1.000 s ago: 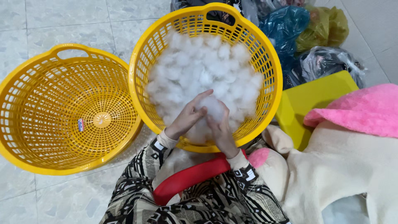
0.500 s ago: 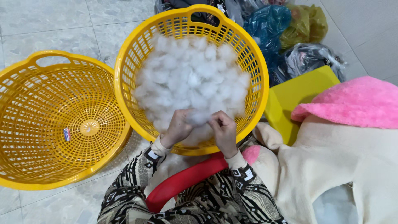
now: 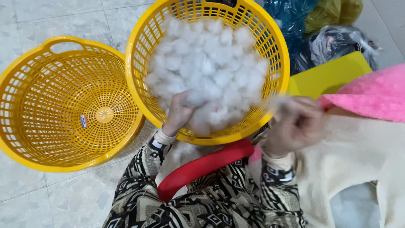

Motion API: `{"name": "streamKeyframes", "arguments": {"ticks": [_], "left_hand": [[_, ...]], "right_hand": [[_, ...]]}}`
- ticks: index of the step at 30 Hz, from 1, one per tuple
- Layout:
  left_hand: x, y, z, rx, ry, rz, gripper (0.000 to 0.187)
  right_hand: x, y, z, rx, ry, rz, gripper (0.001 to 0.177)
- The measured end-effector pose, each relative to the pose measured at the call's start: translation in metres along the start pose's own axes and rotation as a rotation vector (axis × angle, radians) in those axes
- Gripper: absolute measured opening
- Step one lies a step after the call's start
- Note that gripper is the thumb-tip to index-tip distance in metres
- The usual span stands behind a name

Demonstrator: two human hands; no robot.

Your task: The person takes white cotton-like stuffing from a yellow basket and inserts it into a large plush toy through an opening. The person repeatedly pulls, fluffs, and packs the stuffing into the toy's body.

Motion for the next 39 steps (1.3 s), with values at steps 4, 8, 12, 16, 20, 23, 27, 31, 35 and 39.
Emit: {"name": "streamKeyframes", "arguments": {"ticks": [4, 8, 12, 16, 20, 23, 27, 31, 35, 39], "left_hand": [[0.016, 0.02, -0.005, -0.074, 0.057, -0.303, 0.038], [0.034, 0.013, -0.015, -0.151, 0.219, -0.303, 0.041], [0.004, -0.002, 0.007, -0.04, -0.034, -0.283, 0.048], [0.01, -0.022, -0.008, 0.163, 0.126, -0.154, 0.038], [-0.003, -0.027, -0.008, 0.221, 0.103, 0.088, 0.033], [-0.013, -0.031, -0.008, 0.248, 0.067, 0.135, 0.024], [-0.019, -0.038, -0.008, 0.275, 0.016, 0.144, 0.019], [-0.022, -0.043, -0.009, 0.332, -0.002, 0.202, 0.018], [-0.03, -0.043, -0.007, 0.351, 0.053, 0.213, 0.018], [-0.057, -0.046, -0.009, 0.449, 0.0, 0.167, 0.019]], "right_hand": [[-0.058, -0.011, 0.047, -0.039, 0.042, 0.039, 0.015], [-0.098, -0.09, 0.029, 0.506, 0.326, -0.743, 0.075], [-0.116, -0.083, -0.015, 0.582, -0.086, -0.333, 0.048], [-0.086, -0.108, -0.057, 0.822, -0.349, 0.127, 0.047], [-0.051, -0.131, -0.06, 0.933, -0.341, 0.056, 0.055], [-0.036, -0.132, -0.06, 0.891, -0.204, -0.014, 0.027], [-0.033, -0.12, -0.064, 0.827, -0.051, -0.049, 0.017], [-0.024, -0.114, -0.066, 0.785, 0.094, -0.195, 0.019], [-0.008, -0.112, -0.06, 0.747, 0.159, -0.276, 0.016], [0.014, -0.102, -0.046, 0.651, 0.262, -0.28, 0.021]]}}
Point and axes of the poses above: each hand's wrist, its own z-axis towards the middle knuckle, its own y-axis out of the back of the hand, x = y × z, the point moved 9 cm from there along z, towards the middle knuckle, and after that the axes turned 5 degrees about x, right-handed, at the moved point
